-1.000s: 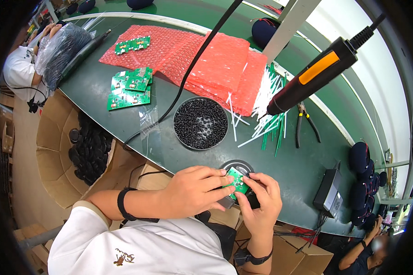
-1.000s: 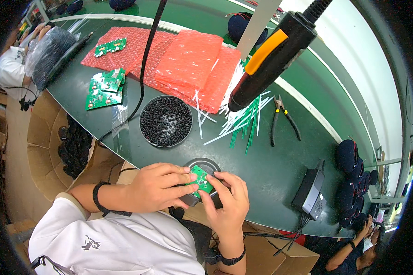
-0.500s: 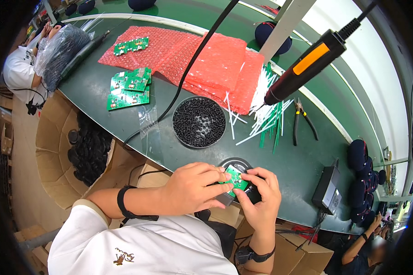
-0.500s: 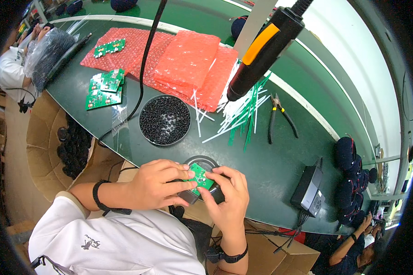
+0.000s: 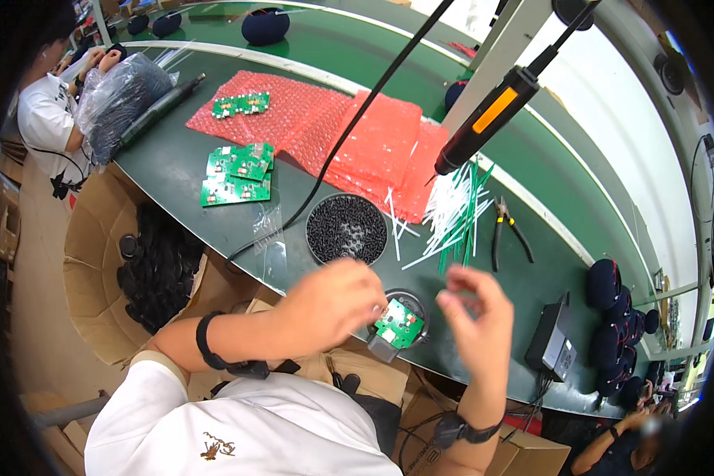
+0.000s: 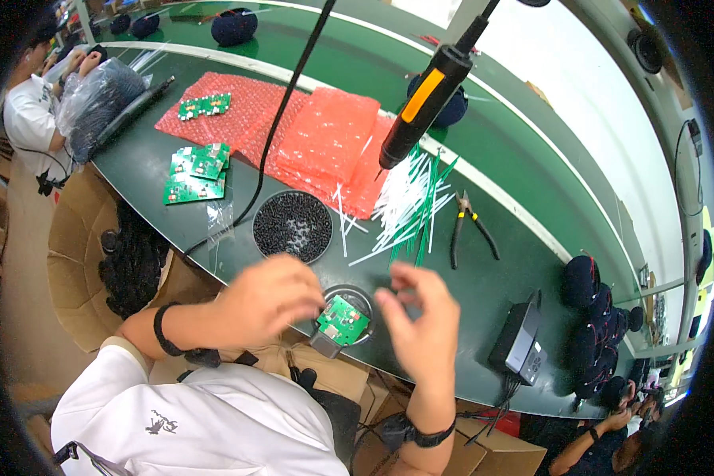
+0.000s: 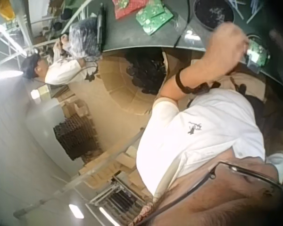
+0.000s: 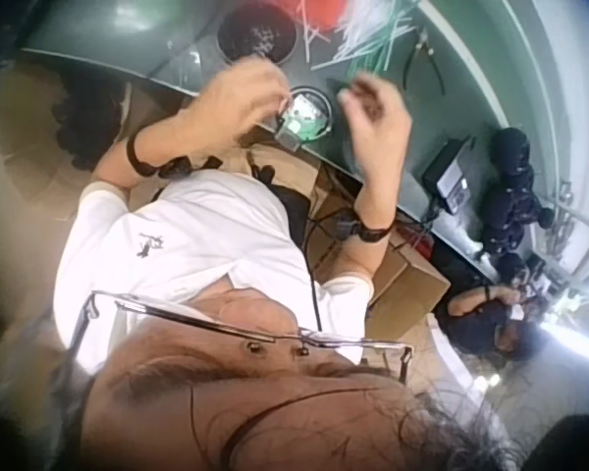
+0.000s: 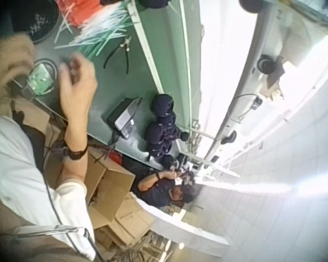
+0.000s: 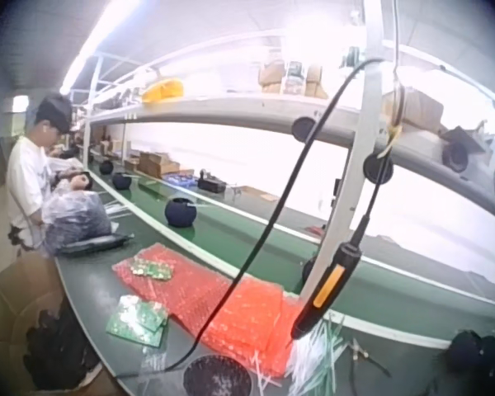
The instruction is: The person assembles small electronic devices by inserting green circuit boards into dark blue rounded housings, using a soldering iron to secure connections and pliers to trim wires. The person repeatedly picks up housings and boards, aligns them, solders, and places finished units on the table.
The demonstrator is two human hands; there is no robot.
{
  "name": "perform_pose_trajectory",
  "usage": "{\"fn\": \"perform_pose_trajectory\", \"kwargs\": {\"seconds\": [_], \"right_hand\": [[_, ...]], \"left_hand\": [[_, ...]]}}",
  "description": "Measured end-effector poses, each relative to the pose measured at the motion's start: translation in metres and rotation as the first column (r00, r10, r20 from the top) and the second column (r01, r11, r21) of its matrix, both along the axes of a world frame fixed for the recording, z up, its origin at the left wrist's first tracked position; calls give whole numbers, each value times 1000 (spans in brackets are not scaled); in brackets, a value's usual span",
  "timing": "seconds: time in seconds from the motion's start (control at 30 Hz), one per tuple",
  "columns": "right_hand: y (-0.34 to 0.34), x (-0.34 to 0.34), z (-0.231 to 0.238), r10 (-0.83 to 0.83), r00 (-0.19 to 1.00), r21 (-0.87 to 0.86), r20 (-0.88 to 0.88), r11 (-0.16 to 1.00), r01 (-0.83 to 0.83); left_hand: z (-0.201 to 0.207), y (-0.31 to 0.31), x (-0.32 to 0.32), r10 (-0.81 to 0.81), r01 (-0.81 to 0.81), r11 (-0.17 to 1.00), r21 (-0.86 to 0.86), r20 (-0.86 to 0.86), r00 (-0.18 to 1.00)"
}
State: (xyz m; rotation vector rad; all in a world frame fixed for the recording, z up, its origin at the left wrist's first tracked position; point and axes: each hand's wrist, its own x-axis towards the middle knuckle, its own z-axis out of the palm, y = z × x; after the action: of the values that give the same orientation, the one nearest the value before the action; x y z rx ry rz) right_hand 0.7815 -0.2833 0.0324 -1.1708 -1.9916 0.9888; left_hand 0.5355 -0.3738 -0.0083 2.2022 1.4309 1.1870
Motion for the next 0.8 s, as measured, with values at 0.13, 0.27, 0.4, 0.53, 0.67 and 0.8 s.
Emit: {"fn": "perform_pose_trajectory", "kwargs": {"seconds": [0.13, 0.27, 0.4, 0.53, 0.67, 0.8], "right_hand": [[73, -47, 14, -13, 973, 173, -230, 983, 54], [137, -96, 12, 172, 850, 180, -498, 979, -93], [125, -110, 22, 44, 823, 63, -566, 998, -10], [89, -88, 35, 21, 827, 48, -561, 999, 7], [52, -60, 52, 159, 652, -75, -742, 946, -315], [31, -44, 51, 237, 541, -40, -807, 892, -451]], "left_hand": [[14, 37, -26, 328, -340, 940, -17, -227, 917], [7, 57, -26, 275, -313, 945, -94, -289, 917], [3, 55, -29, 319, -329, 944, -25, -188, 929], [8, 44, -35, 310, -304, 947, -103, 48, 950], [22, 21, -25, 122, -14, 962, -274, 382, 916], [12, 8, -5, -23, 121, 963, -242, 371, 928]]}}
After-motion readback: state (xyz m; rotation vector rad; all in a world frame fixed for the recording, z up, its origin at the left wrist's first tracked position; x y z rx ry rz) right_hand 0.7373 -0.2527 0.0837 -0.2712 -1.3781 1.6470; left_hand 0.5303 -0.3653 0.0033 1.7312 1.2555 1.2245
